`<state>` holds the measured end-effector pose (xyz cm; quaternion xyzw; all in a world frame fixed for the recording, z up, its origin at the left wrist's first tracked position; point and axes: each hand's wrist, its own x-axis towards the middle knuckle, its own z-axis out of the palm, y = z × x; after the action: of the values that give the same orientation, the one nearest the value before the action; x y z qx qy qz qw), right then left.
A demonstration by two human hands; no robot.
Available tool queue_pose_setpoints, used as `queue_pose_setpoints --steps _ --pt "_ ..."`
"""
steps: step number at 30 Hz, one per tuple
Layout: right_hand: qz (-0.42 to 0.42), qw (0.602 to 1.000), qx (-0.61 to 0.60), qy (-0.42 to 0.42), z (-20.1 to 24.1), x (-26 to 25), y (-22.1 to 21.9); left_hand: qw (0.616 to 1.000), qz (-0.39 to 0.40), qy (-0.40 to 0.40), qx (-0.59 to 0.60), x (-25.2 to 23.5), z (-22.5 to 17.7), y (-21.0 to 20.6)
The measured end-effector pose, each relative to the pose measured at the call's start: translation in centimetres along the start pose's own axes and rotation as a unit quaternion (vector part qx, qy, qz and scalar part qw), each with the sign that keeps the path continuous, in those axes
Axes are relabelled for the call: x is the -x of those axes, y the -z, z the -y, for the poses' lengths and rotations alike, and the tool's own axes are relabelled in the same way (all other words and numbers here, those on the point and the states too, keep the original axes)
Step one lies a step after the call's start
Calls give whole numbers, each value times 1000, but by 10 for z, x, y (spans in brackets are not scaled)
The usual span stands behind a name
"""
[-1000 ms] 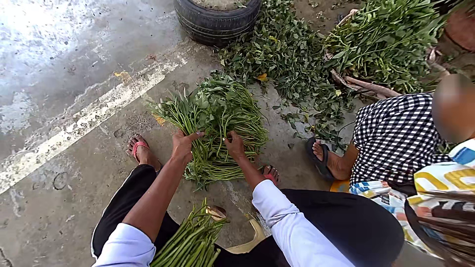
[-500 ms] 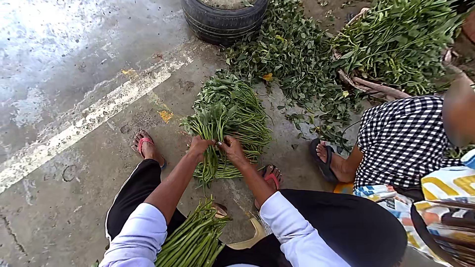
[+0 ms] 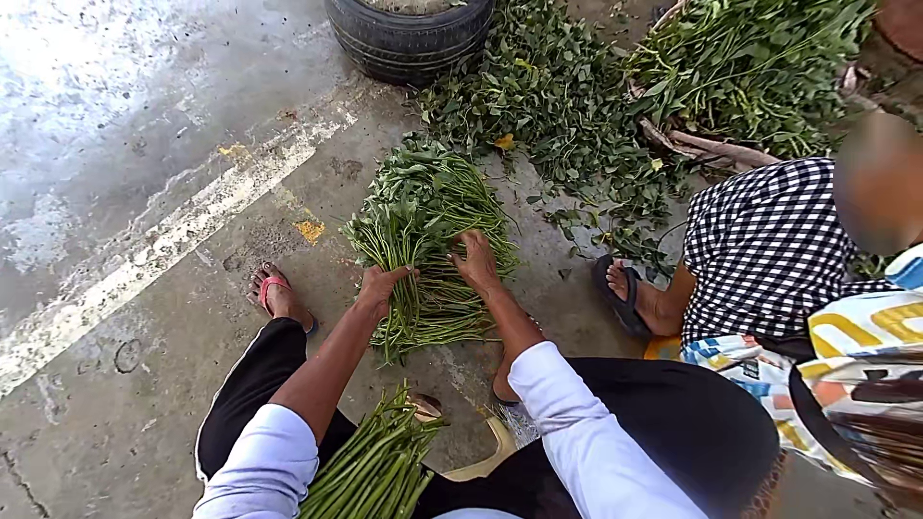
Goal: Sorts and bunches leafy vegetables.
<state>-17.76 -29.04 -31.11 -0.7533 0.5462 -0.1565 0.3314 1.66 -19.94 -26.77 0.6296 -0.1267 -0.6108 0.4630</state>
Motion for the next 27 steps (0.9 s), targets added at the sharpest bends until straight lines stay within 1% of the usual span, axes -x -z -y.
queue_pose_setpoints --steps 2,5,7,9,11,12,14,16,18,21,24,27 --pt "19 997 70 -4 -16 -14 -3 1000 14 3 10 2 -2 0" --pt "54 991 120 39 -29 -25 -10 999 33 8 17 5 -15 1" --pt "35 989 128 58 -33 -28 -5 998 42 -6 42 8 -30 7" --pt "-13 991 117 57 -33 -29 5 995 19 -51 79 7 -42 14" --pt "-67 993 93 35 -29 -29 16 987 -16 -109 118 5 -50 17" --pt "-93 992 77 20 -24 -28 21 983 -27 -123 133 3 -51 18" --pt "-150 988 28 21 -11 -24 23 984 -25 -112 138 2 -46 17" --pt "-172 984 -32 46 14 -9 21 988 -11 -71 137 4 -35 12" --pt "-158 980 -95 77 41 18 11 989 -8 -36 146 7 -27 3" --pt "-136 969 -163 124 63 38 -12 989 -8 -43 142 7 -15 -3" --pt "-106 959 -219 142 68 41 -26 991 -2 -50 124 9 -13 -2" --pt "-105 952 -241 159 63 42 -30 993 12 -43 111 10 -13 0"
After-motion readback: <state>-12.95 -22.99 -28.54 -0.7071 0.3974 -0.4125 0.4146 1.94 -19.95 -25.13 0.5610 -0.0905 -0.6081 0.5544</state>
